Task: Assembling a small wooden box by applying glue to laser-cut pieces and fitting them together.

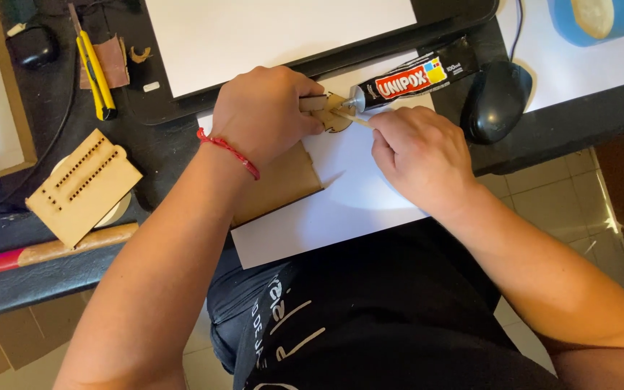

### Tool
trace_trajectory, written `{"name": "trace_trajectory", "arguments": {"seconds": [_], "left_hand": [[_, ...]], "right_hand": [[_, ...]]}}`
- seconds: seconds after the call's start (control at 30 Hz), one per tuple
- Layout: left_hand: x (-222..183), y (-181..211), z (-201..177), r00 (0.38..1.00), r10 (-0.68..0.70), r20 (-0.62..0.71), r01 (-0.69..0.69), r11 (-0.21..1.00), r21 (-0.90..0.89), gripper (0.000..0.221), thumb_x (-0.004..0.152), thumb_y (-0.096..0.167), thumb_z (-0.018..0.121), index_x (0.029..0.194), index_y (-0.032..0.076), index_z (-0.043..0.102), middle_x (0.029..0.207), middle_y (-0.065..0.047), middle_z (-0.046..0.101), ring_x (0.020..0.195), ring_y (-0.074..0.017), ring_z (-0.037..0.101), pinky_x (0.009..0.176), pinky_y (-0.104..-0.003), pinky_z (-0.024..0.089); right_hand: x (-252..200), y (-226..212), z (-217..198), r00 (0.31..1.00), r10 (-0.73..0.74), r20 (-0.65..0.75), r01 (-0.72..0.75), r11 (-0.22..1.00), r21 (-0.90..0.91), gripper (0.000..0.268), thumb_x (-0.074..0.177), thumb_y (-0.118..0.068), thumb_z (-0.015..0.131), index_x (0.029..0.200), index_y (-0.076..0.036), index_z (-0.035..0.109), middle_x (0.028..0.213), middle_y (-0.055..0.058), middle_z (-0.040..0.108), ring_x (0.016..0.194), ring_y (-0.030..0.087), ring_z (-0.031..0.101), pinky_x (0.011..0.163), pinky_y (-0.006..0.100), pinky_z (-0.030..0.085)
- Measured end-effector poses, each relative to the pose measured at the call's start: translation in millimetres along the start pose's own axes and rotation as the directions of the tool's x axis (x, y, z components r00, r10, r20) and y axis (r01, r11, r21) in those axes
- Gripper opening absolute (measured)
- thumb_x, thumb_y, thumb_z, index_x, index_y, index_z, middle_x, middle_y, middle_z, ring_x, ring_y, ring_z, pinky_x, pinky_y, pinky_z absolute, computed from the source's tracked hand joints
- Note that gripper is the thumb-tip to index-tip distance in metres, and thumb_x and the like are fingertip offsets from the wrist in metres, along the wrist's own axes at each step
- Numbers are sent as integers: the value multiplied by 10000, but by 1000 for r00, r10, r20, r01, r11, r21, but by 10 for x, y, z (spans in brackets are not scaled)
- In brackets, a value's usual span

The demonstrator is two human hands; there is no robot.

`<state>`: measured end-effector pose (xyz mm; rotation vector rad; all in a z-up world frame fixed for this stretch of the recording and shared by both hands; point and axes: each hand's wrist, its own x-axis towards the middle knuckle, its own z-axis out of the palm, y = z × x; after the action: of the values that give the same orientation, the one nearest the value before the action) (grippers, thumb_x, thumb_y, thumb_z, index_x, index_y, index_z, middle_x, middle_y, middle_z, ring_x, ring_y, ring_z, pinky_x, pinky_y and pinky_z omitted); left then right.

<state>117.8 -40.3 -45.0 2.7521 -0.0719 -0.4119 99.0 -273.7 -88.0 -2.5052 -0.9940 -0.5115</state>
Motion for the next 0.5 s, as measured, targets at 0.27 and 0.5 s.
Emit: {"name": "trace_trajectory", "arguments": {"seconds": [0.27, 0.5], "left_hand": [[-10, 7, -13, 1000, -9, 10, 9, 1000, -4, 355, 726, 362, 771, 1080, 359, 743, 935, 54, 707, 896, -264, 598, 668, -410, 470], [-86, 68, -87, 999, -7, 33, 6, 999, 43, 257, 741, 266, 662, 623, 256, 434, 640, 35, 461, 675, -224, 410, 526, -377, 325]], "right_hand": [[33, 12, -56, 997, -67, 43, 67, 998, -3, 127, 922, 4, 603, 965, -69, 698, 747, 67, 564, 678, 290, 544, 576, 412, 481], [88, 24, -66, 984, 33, 178, -54, 992, 116, 175, 956, -28, 533, 1018, -27, 696, 927, 123, 708, 799, 363, 621, 701, 464, 511]]}}
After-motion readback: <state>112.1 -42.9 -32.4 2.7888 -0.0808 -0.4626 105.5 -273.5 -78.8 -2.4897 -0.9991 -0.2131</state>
